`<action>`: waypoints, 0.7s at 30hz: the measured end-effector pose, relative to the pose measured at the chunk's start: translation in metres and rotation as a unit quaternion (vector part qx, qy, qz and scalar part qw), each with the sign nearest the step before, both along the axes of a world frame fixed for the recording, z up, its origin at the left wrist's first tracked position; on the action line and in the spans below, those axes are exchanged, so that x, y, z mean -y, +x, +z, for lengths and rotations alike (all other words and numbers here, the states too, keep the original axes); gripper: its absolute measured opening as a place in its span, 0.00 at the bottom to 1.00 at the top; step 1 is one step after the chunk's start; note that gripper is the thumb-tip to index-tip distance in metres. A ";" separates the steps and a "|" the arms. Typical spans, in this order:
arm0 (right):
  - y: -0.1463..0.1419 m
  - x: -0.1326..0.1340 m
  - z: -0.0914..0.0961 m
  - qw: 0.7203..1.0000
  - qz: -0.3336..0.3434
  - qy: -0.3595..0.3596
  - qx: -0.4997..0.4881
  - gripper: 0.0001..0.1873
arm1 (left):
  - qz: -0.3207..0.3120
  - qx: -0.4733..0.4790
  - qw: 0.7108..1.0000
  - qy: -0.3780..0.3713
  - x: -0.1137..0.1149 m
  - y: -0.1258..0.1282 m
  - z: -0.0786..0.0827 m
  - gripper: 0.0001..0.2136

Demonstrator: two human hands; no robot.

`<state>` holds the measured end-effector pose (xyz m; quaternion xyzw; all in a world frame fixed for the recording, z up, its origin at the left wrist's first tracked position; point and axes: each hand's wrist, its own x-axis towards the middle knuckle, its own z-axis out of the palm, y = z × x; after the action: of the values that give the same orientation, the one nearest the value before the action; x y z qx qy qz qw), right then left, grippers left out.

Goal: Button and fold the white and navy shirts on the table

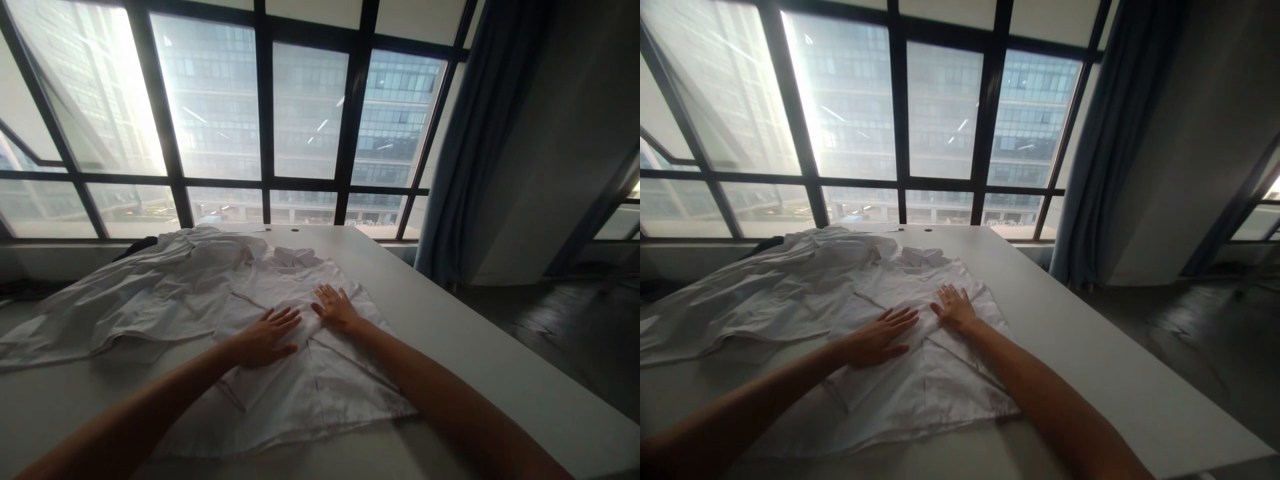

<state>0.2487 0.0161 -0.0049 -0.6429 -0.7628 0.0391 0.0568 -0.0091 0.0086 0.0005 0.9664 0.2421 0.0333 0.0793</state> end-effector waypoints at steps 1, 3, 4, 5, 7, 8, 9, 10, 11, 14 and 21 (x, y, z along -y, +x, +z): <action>0.003 0.003 0.000 1.000 0.004 -0.004 -0.001 0.37 | 0.007 0.002 1.000 -0.003 0.001 -0.005 -0.001 0.32; 0.012 0.008 0.000 1.000 -0.005 -0.010 -0.004 0.37 | 0.026 0.006 1.000 -0.009 0.002 -0.016 -0.003 0.31; 0.018 0.010 0.000 1.000 -0.021 -0.009 -0.005 0.37 | 0.039 0.008 0.999 -0.011 0.002 -0.021 -0.004 0.31; 0.024 0.012 -0.001 0.999 -0.041 -0.010 -0.005 0.38 | 0.054 0.009 0.998 -0.014 0.003 -0.025 -0.005 0.32; 0.036 0.015 -0.002 0.996 -0.081 -0.027 -0.005 0.38 | 0.080 0.006 0.997 -0.021 0.003 -0.031 -0.008 0.33; 0.041 0.016 -0.003 0.995 -0.095 -0.041 -0.005 0.39 | 0.090 0.002 0.996 -0.023 0.003 -0.033 -0.009 0.33; 0.045 0.017 -0.004 0.993 -0.103 -0.053 -0.006 0.39 | 0.097 -0.003 0.995 -0.025 0.003 -0.033 -0.009 0.33; 0.048 0.018 -0.006 0.993 -0.104 -0.059 -0.007 0.39 | 0.101 -0.007 0.995 -0.026 0.003 -0.034 -0.010 0.33; 0.050 0.018 -0.007 0.993 -0.103 -0.056 -0.009 0.39 | 0.104 -0.008 0.994 -0.025 0.004 -0.033 -0.010 0.33; 0.055 0.019 -0.010 0.993 -0.112 -0.035 -0.015 0.37 | 0.136 0.011 0.991 -0.014 0.009 -0.035 -0.006 0.31; 0.097 0.029 0.008 0.970 -0.243 0.014 -0.009 0.34 | 0.441 -0.021 0.893 0.089 0.005 -0.077 0.018 0.26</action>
<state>0.3455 -0.0125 0.0026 -0.8080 -0.5834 0.0191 0.0805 -0.0862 0.0037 0.0186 0.7636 0.6413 0.0664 -0.0354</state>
